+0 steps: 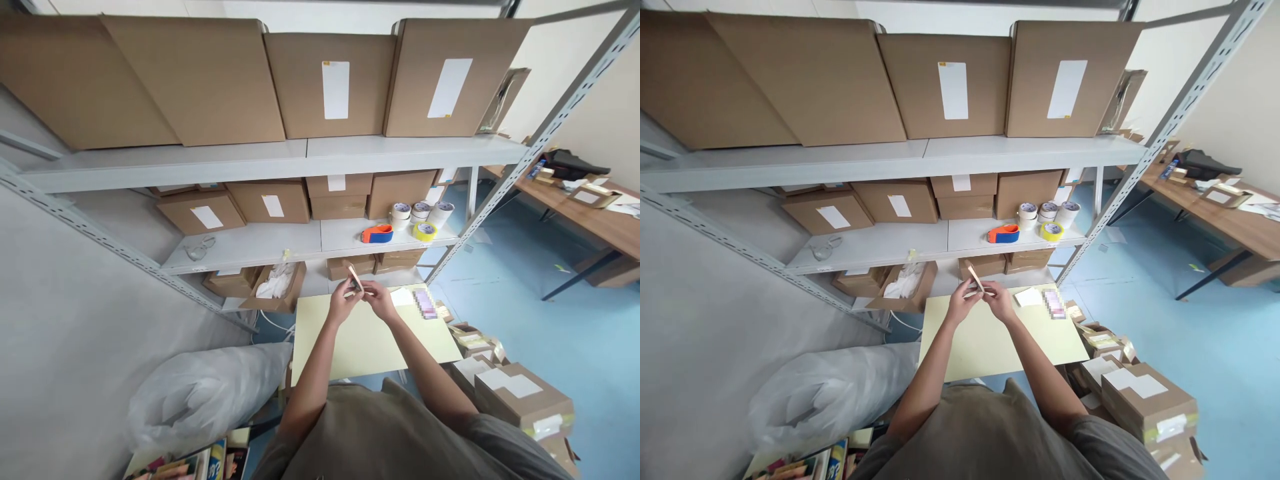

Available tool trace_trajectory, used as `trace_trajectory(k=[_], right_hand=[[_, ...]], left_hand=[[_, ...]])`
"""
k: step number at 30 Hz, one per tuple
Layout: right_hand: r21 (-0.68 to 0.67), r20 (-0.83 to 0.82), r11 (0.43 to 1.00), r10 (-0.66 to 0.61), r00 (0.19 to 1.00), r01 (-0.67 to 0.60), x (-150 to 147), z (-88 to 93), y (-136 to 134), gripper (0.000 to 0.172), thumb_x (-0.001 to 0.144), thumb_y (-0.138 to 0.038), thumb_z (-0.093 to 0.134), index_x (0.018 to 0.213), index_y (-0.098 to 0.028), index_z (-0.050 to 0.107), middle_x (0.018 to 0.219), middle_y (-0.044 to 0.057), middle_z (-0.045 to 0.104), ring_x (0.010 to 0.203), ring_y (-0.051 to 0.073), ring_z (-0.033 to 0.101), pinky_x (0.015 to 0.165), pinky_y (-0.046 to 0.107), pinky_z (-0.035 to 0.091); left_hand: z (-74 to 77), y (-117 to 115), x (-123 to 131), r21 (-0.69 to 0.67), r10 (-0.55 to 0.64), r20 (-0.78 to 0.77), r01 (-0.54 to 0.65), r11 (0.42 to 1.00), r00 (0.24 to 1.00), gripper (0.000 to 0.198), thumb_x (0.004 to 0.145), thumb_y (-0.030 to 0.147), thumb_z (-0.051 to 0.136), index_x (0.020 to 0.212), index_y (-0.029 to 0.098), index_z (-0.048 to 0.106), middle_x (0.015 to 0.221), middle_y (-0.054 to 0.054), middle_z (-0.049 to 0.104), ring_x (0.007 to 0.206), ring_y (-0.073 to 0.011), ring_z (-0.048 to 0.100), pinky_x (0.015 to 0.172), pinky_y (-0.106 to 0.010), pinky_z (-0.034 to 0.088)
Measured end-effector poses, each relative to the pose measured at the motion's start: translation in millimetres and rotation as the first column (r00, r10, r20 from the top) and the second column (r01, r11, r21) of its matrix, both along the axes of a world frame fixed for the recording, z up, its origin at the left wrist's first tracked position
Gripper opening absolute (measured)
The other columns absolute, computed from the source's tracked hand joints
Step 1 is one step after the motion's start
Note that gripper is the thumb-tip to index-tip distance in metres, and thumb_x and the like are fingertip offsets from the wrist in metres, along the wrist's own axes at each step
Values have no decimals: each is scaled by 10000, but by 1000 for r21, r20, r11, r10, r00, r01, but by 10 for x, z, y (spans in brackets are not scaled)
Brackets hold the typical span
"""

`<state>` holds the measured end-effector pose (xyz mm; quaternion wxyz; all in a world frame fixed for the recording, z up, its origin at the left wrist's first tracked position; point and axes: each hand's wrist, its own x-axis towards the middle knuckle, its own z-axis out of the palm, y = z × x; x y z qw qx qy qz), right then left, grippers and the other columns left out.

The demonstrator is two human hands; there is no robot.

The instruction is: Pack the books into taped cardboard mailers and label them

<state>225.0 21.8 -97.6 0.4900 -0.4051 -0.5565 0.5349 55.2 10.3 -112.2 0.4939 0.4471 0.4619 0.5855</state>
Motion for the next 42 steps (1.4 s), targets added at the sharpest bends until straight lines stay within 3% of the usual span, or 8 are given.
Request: trace_trajectory(k=[3,8,18,23,29,32,35,42], right_hand=[[81,64,996,30,997,-35,16,20,-33,334,830,-382,728,1149,-325,808,1304,56,757,1254,305,672,983,455,598],[-49,82,975,-210,974,214,326,5,80,470,779,-429,798,1224,-279,763,1275,105,752,1184,317,688,1015,506,578],[-336,-216,929,81,973,-152,580,66,34,453,680,-358,864,1119,-276,786,1097,47,792,992,248,716,893,411,565],[-239,-220,958,105,970,-158,505,87,18,423,711,-365,864,1115,-276,780,1204,60,796,1091,290,715,915,441,563],[-50,-125,967,244,962,-251,240,24,-24,432,766,-400,831,1187,-303,813,1377,59,741,1358,347,610,1099,516,512],[-39,-35,994,102,994,-103,216,-58,30,469,772,-410,815,1231,-314,797,1429,61,707,1380,336,593,1123,510,510],[-110,2,992,-54,999,54,259,-150,110,554,739,-430,826,1274,-301,760,1356,82,735,1254,326,656,1020,502,572],[-305,-162,949,30,986,-79,210,-376,70,469,671,-384,855,1110,-246,767,968,37,787,768,202,692,772,399,592]], left_hand=[[9,-25,147,-21,-25,72,26,999,997,545,779,428,898,1266,221,768,1209,-97,772,1074,-275,744,890,-354,620],[-39,-6,54,-132,-4,159,26,991,987,755,644,439,970,1323,180,766,1190,-101,797,974,-265,756,804,-345,629],[-83,-66,-23,-207,34,197,8,978,980,823,659,348,969,1428,212,708,1113,-90,808,1007,-266,762,881,-413,634],[-5,-115,88,-111,228,-38,-231,967,973,664,692,294,961,1324,219,770,1322,-134,742,1206,-298,707,1079,-447,560],[151,-168,332,-44,102,-38,-103,994,994,587,738,358,931,1287,207,787,1195,-98,800,1149,-301,730,1015,-407,581],[171,-188,213,-68,127,57,-123,990,990,577,737,432,923,1245,187,802,1150,-89,810,1058,-274,744,939,-376,601],[133,-223,3,-139,62,162,-39,989,985,666,684,464,958,1260,174,793,1214,-113,794,1031,-277,749,852,-354,610],[-152,-296,-320,-203,-10,213,54,978,977,741,739,423,908,1425,223,713,1287,-124,769,1103,-270,742,881,-341,599]])
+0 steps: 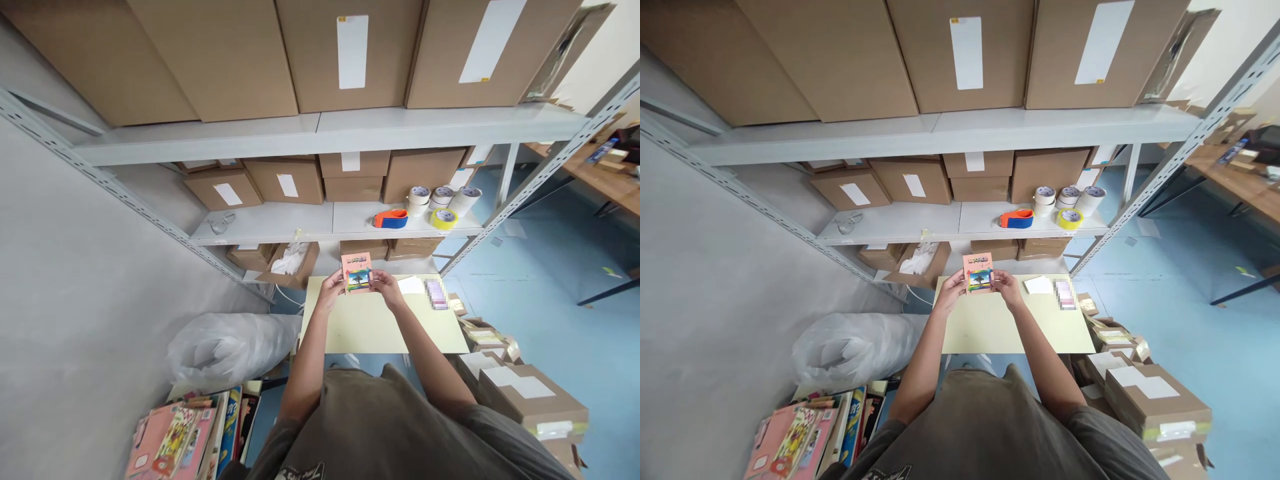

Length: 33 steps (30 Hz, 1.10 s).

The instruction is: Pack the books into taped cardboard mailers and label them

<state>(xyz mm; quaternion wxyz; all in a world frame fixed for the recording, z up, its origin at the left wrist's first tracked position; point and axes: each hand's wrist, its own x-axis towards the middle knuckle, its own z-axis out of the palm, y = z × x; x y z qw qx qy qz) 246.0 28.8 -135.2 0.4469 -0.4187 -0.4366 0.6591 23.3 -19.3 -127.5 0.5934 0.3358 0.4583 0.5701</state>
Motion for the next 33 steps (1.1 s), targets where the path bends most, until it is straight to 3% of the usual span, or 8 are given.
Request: trace_trajectory(k=[4,10,13,19,23,28,30,33], right_hand=[[-99,56,995,-5,998,10,-76,-255,-60,500,638,-395,862,1106,-248,761,948,32,781,793,210,702,835,424,586],[-301,323,928,-116,939,218,-2,-827,-238,657,643,-482,845,1248,-251,737,1315,149,743,1206,332,686,955,456,558],[-344,341,914,-93,935,216,63,-1059,-385,689,686,-530,826,1307,-248,725,1408,165,703,1294,341,651,1003,457,549],[-384,354,908,-24,935,169,-36,-1428,-415,687,754,-664,765,1335,-300,724,1517,131,641,1405,330,581,1038,461,538],[-422,368,893,12,930,156,-211,-1746,-200,732,721,-676,745,1338,-282,714,1536,138,622,1404,324,579,1045,471,528],[-455,418,876,53,907,158,-527,-2144,-23,651,681,-670,759,1184,-255,766,1270,136,765,1214,335,675,993,463,540],[-441,389,888,59,919,130,-702,-2247,-1,597,724,-701,711,1118,-257,777,1156,115,789,1137,320,699,962,432,548],[-456,365,884,84,927,100,-1024,-2317,39,587,790,-722,632,1137,-269,770,1215,109,768,1160,301,693,972,426,542]], left_hand=[[-345,20,-109,-102,24,-29,-27,994,999,807,725,382,911,1472,193,672,1347,-156,740,1151,-301,732,958,-402,591],[-1034,-86,-238,-392,101,-267,-204,897,958,842,748,376,936,1495,146,621,1587,-256,538,1464,-363,544,1181,-449,444],[-1299,-221,-296,-438,69,-268,-185,880,961,820,820,500,874,1511,158,595,1619,-247,504,1529,-351,470,1209,-439,412],[-1691,-274,-266,-507,40,-97,-84,858,995,868,830,696,778,1528,224,568,1683,-185,440,1564,-358,409,1200,-455,413],[-1998,-116,-162,-595,95,-46,-104,797,994,916,800,639,811,1574,262,499,1698,-162,423,1573,-359,388,1197,-464,396],[-2298,76,-74,-656,49,45,-8,755,998,885,788,582,793,1543,215,515,1550,-202,583,1421,-379,563,1126,-505,453],[-2360,103,-158,-650,36,100,38,759,994,800,821,641,729,1460,181,590,1469,-219,641,1365,-373,607,1105,-507,466],[-2407,109,-486,-653,110,84,-29,757,990,777,832,730,673,1362,163,647,1451,-230,645,1373,-356,596,1112,-492,456]])
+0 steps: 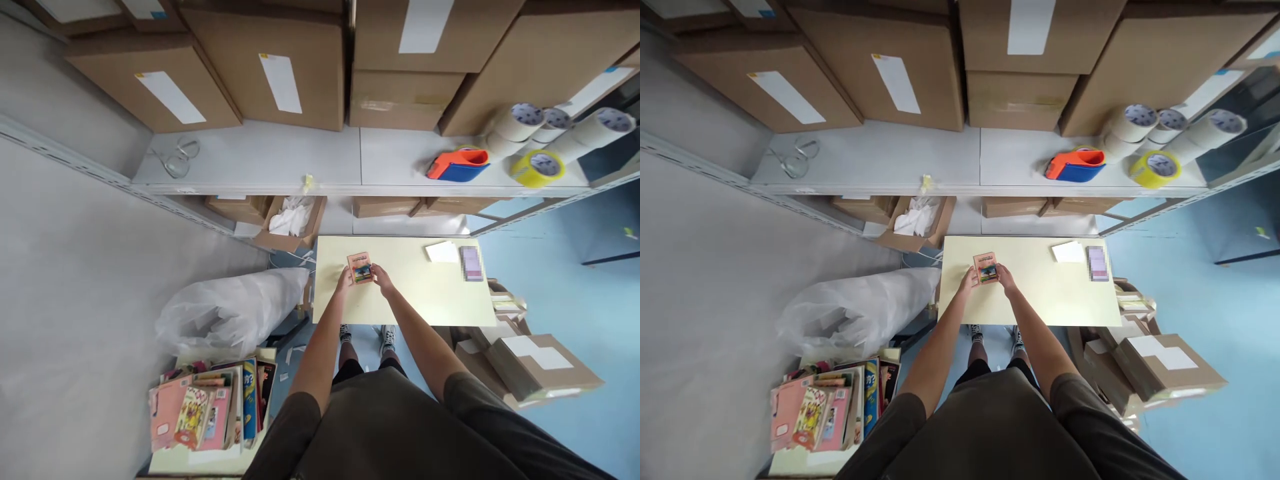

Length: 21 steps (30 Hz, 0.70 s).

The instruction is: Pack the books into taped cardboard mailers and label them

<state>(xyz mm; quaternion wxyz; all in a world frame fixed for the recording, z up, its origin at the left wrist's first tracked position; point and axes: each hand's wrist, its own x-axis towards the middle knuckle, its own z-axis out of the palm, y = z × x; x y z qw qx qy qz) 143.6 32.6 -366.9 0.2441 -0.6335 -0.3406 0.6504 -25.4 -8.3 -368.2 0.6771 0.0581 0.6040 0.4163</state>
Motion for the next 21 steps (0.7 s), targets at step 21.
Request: trace_trajectory(k=[21], right_hand=[[383,-41,923,-20,999,34,82,1542,195,724,919,-817,534,1475,-367,646,1618,100,547,1472,355,531,1106,546,519]], left_hand=[[1144,-14,-915,350,88,45,-98,932,995,875,929,898,216,1598,400,480,1680,-94,468,1547,-307,427,1194,-531,360]])
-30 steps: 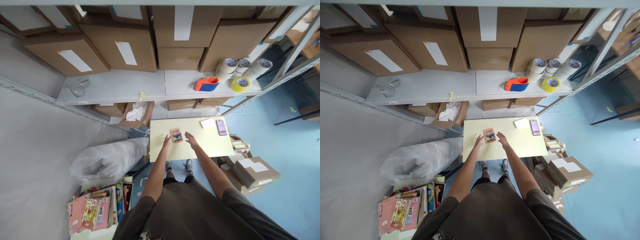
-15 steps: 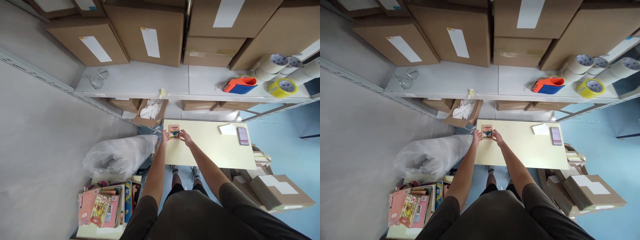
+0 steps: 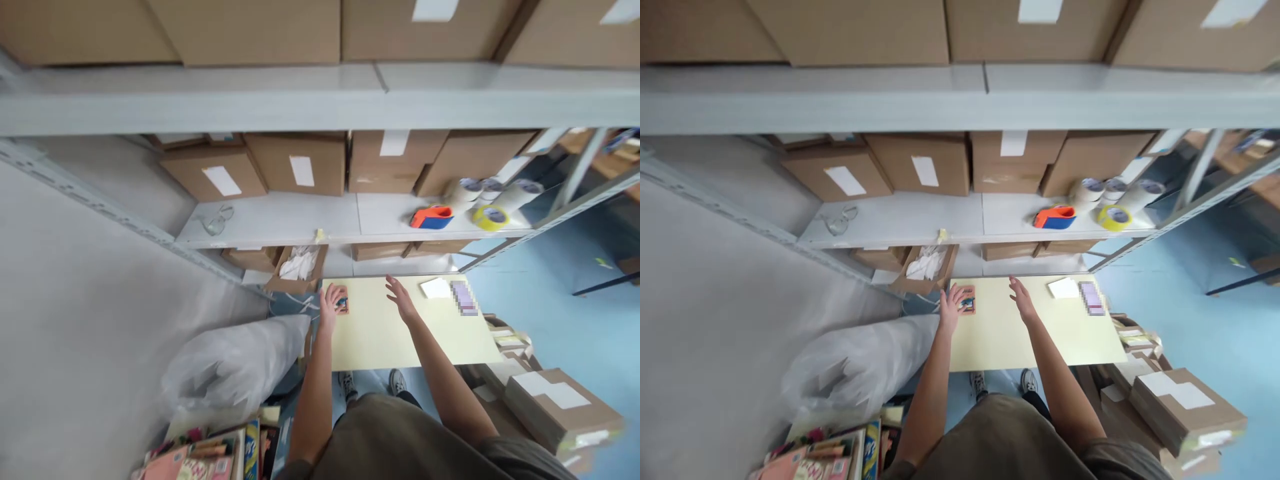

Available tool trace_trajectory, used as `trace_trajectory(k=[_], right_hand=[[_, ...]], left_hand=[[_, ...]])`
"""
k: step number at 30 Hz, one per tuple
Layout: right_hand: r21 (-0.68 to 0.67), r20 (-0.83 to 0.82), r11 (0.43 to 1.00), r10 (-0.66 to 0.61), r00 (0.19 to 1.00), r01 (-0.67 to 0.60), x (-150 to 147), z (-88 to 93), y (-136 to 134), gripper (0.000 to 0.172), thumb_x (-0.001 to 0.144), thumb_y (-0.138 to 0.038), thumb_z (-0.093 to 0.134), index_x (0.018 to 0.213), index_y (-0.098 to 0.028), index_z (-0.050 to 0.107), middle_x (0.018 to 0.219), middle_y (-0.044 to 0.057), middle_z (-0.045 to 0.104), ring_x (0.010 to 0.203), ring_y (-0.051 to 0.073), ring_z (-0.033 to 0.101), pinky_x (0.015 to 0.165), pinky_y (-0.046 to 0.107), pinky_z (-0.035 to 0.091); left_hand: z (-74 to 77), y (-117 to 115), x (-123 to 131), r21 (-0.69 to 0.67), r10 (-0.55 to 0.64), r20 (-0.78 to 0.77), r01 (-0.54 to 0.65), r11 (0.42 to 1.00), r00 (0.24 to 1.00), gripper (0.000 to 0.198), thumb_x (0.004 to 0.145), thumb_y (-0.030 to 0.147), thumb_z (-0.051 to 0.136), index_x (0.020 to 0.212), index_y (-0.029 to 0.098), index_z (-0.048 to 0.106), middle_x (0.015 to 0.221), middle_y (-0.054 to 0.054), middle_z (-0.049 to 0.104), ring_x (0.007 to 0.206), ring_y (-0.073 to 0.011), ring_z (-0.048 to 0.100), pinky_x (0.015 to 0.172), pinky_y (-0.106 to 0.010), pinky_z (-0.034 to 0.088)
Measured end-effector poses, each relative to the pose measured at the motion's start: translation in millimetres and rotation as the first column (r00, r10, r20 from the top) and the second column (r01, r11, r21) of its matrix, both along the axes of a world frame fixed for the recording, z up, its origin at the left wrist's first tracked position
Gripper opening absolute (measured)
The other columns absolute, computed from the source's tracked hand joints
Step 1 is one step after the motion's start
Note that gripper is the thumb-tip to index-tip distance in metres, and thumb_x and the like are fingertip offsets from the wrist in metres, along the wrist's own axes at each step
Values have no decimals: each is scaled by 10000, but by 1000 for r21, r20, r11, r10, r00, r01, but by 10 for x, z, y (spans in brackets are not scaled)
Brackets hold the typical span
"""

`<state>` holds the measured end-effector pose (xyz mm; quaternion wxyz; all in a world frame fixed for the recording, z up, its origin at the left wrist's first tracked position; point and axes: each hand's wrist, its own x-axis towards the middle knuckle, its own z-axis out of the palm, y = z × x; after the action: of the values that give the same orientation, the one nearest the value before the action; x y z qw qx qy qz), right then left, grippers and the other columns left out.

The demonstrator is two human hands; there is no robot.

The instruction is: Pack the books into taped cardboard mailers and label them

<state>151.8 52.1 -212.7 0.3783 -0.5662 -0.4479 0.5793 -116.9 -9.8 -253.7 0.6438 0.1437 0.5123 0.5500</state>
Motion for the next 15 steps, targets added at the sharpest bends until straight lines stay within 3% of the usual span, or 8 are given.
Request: trace_trajectory(k=[3,7,11,15], right_hand=[[81,-33,995,-51,998,54,416,428,68,735,955,-830,449,1489,-360,637,1658,89,502,1488,346,517,1136,545,502],[192,-32,972,-130,991,133,994,803,228,717,961,-819,466,1471,-354,659,1636,79,530,1476,355,526,1159,551,488],[281,-59,946,-155,986,165,1517,985,528,673,949,-796,527,1436,-361,689,1599,59,574,1490,359,502,1171,554,477],[388,-7,918,-92,996,88,1828,1071,1128,573,963,-693,578,1408,-355,704,1547,47,624,1475,335,513,1216,543,430]], left_hand=[[307,161,345,106,-58,45,53,993,997,925,903,919,232,1610,377,481,1667,-112,484,1534,-331,437,1173,-534,380],[761,456,907,226,-146,59,129,966,988,979,875,940,224,1627,362,468,1675,-114,474,1523,-333,447,1137,-496,418],[1173,744,1486,294,-190,50,168,941,980,932,878,925,290,1593,373,519,1642,-104,518,1518,-334,448,1150,-497,405],[1445,972,1993,366,-188,49,158,917,981,933,868,935,322,1591,380,523,1650,-99,507,1551,-335,413,1187,-500,377]])
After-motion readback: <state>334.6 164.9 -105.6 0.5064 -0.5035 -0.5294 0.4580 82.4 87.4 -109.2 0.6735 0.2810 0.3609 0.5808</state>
